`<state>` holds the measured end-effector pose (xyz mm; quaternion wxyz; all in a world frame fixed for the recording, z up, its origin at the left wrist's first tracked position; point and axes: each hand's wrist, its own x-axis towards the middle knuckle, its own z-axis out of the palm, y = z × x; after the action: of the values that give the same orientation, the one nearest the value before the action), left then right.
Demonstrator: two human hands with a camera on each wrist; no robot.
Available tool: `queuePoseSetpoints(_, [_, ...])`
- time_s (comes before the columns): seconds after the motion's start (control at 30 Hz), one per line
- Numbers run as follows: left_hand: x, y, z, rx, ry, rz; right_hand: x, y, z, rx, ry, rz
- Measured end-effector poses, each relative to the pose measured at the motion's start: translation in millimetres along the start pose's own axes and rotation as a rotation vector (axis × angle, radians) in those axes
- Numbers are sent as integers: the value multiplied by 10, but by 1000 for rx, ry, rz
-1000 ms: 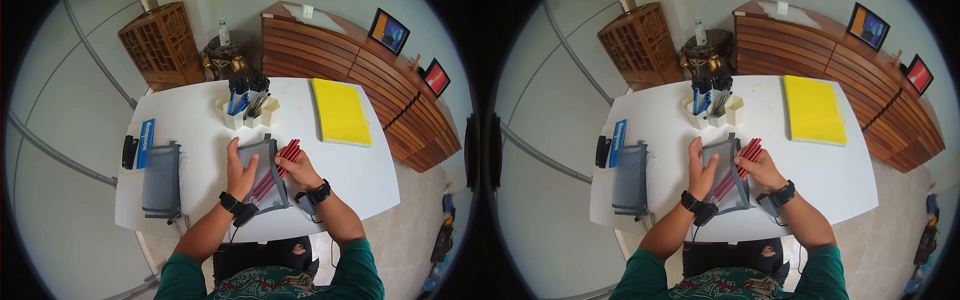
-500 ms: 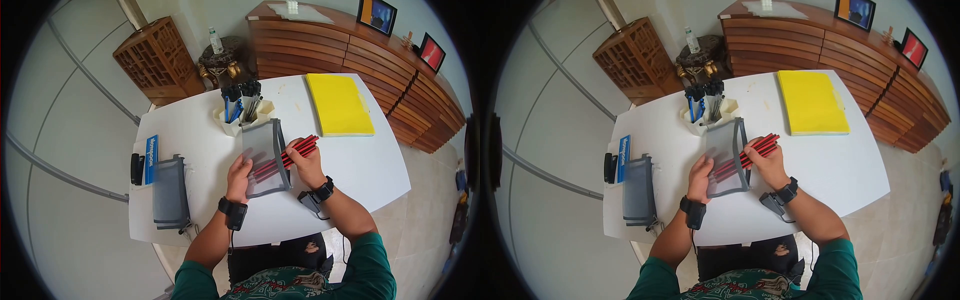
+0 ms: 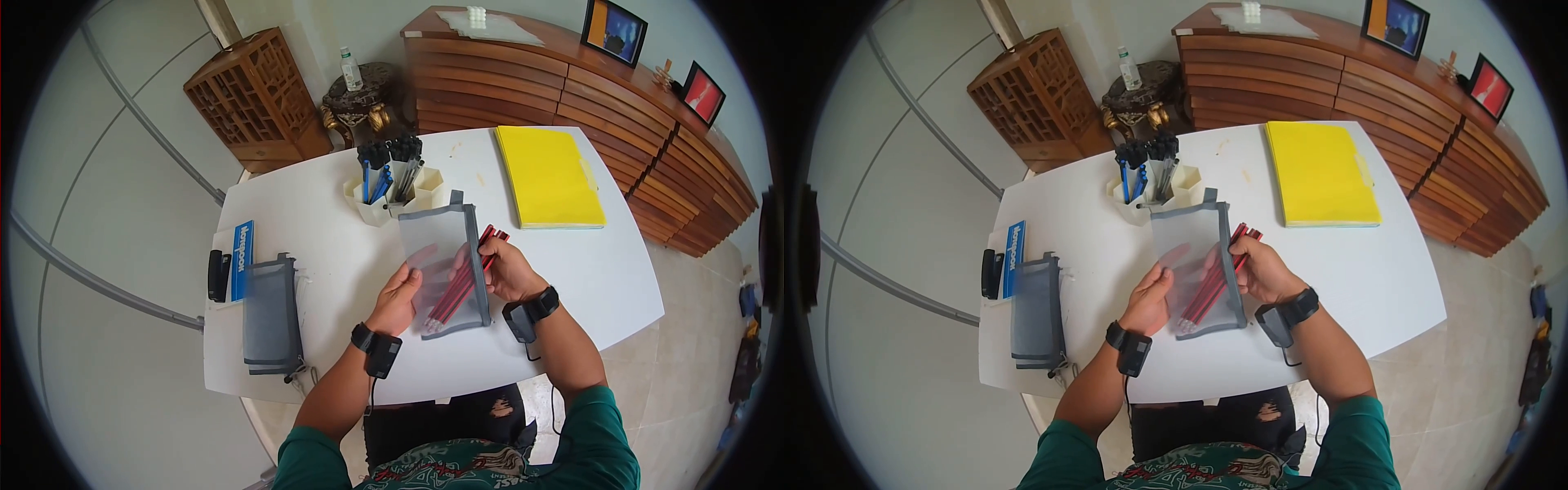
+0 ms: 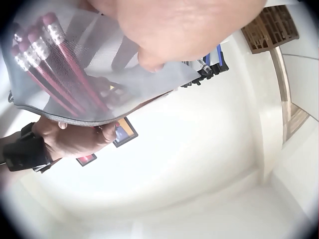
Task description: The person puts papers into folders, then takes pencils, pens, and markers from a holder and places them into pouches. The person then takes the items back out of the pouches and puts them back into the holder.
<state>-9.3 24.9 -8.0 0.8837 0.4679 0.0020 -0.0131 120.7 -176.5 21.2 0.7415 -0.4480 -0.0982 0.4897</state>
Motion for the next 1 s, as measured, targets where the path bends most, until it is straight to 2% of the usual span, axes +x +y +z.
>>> queuePoseSetpoints(0.07, [-4,-17,-8,301,49,46,-34,-46,38,46,-70,22])
queuePoseSetpoints(0.1, [-16,22,14,299,50,49,-44,-53,46,42,-70,23])
queuePoseSetpoints(0.17, [-54,131,71,-8,24,-189,-63,-48,62,-40,-59,-30])
queuePoseSetpoints(0.3, [-51,110,50,-7,7,-189,-72,-82,-48,-89,-122,13])
queuePoseSetpoints(0.37, [-40,10,0,25,-30,-58,-66,-130,-170,-141,-152,147])
queuePoseSetpoints(0.4, [-29,-14,-19,19,-30,-54,-43,-94,-183,-146,-150,150])
queuePoseSetpoints(0.47, [-16,-43,-49,25,-136,-83,-7,23,-155,-263,7,26])
queuePoseSetpoints(0.5, [-18,-56,-55,20,-132,-79,-4,54,-111,-268,5,32])
queuePoseSetpoints(0.57, [-25,-73,-66,33,-211,-161,2,104,-4,-469,21,-174])
queuePoseSetpoints(0.7, [-8,-40,-33,44,-201,-189,-23,125,191,-421,110,-149])
queuePoseSetpoints(0.77, [4,-11,-18,-10,-209,-149,-16,132,209,-396,161,-151])
queuePoseSetpoints(0.87, [11,30,-27,-38,-190,-197,-2,93,129,-320,47,-146])
queuePoseSetpoints(1.0, [3,-32,-9,15,-170,-182,-38,121,268,-305,63,-142])
